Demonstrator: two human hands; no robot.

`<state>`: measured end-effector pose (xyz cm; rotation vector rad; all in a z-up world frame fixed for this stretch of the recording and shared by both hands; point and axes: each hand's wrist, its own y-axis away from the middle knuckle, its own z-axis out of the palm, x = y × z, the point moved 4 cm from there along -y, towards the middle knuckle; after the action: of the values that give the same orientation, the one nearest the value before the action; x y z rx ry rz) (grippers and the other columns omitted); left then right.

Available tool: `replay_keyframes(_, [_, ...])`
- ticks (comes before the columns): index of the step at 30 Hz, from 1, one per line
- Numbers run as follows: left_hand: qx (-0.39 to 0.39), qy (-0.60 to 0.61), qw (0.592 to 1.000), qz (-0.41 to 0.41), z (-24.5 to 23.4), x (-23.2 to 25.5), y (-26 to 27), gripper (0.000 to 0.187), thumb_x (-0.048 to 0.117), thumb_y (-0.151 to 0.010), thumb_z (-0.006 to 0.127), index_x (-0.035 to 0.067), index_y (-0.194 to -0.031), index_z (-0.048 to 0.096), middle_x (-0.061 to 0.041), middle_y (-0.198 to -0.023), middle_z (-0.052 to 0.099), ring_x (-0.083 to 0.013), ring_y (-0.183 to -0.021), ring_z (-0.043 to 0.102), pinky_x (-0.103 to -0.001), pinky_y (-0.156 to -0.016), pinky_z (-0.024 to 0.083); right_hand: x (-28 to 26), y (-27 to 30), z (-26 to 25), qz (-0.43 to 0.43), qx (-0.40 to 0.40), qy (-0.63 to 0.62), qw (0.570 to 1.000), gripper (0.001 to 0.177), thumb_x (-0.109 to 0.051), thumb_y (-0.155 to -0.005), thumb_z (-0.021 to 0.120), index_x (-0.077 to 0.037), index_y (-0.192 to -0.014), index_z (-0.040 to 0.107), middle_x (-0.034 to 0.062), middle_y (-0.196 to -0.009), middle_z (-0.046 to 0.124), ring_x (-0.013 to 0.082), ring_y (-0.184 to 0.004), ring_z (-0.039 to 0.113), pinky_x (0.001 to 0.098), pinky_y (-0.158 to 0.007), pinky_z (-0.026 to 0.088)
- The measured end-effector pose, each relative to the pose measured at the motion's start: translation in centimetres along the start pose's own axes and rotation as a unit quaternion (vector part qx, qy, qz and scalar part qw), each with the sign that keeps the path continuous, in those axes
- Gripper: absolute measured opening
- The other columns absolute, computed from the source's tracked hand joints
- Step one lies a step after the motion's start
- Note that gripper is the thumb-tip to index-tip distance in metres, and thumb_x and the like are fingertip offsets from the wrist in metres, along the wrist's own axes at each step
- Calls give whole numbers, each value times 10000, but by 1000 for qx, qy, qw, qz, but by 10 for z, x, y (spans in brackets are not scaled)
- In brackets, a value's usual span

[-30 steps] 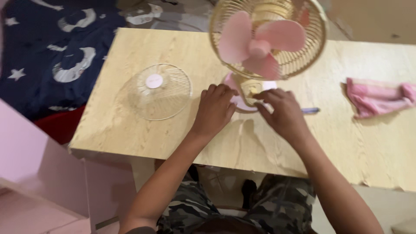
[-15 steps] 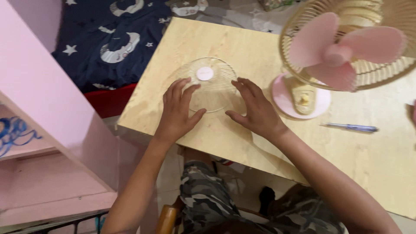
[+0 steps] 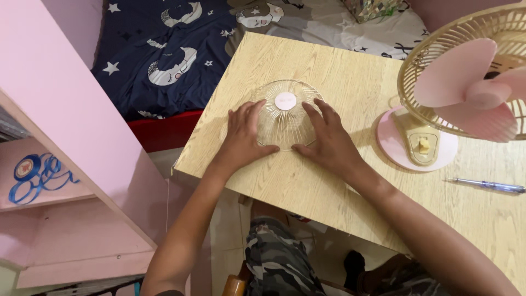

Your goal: The person disassembles a small electric fan on a wooden table. They remove the front grille, unscrew the base, and separate the fan head from the stand using a screwdriver. The components are placed on the table.

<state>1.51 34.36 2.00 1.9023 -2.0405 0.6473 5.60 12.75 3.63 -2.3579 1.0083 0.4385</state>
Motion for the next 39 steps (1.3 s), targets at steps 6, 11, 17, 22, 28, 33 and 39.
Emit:
replay_keyframes(6, [-12, 50, 998, -35, -10, -21, -45, 1202, 340, -644, 950, 202, -1576, 203, -178, -1530, 239, -404, -1485, 226, -545, -1179, 330, 15, -45, 5, 16, 2, -7, 1000, 828, -322, -815, 857, -113, -1495, 434, 204, -1554, 367, 412, -1383, 449, 486, -1060, 481])
replay_keyframes(11, [26, 72, 997, -15, -11, -44, -81, 1152, 273, -661, 950, 203, -1568, 243, -180, -1516, 241, -408, -1473, 242, -513, -1161, 375, 21, -75, 9, -16, 39, -40, 998, 768, -292, -845, 832, -107, -1503, 480, 169, -1534, 430, 373, -1280, 592, 429, -1022, 546])
replay_keyframes(17, [41, 84, 996, -12, -11, -65, -104, 1191, 278, -648, 966, 225, -1595, 246, -162, -1551, 240, -384, -1479, 264, -457, -1186, 380, 33, -108, 22, 65, -23, -15, 998, 799, -300, -848, 825, -148, -1520, 419, 159, -1564, 365, 352, -1246, 581, 420, -1038, 500])
replay_keyframes(22, [36, 83, 996, -12, -3, -72, -108, 1208, 296, -671, 956, 231, -1610, 199, -177, -1598, 197, -394, -1509, 228, -462, -1193, 370, 39, -108, 28, 61, -18, -29, 998, 792, -302, -856, 807, -154, -1529, 415, 148, -1589, 362, 351, -1273, 572, 420, -1064, 490])
replay_keyframes(28, [71, 33, 996, 36, 6, -59, -89, 1226, 323, -767, 938, 96, -1623, 91, -296, -1644, 57, -494, -1513, 68, -550, -1207, 265, 32, -74, 20, -37, 48, -2, 998, 717, -271, -876, 800, -88, -1492, 482, 186, -1582, 403, 411, -1348, 510, 449, -1078, 469])
replay_keyframes(33, [102, 58, 988, 100, 14, -7, -46, 1031, 309, -811, 877, 53, -1573, 232, -290, -1624, 162, -486, -1506, 157, -550, -1210, 267, 20, -11, -10, -78, 45, 19, 996, 507, -205, -875, 772, -74, -1339, 613, 184, -1476, 525, 415, -1392, 482, 454, -1075, 462])
replay_keyframes(39, [41, 173, 969, 172, 43, 80, -1, 636, 250, -908, 746, 128, -1471, 476, -206, -1579, 342, -403, -1478, 337, -552, -1202, 326, 18, 70, -68, -33, 63, 27, 997, 321, -147, -884, 767, -72, -1187, 694, 124, -1285, 659, 339, -1328, 577, 433, -1050, 509])
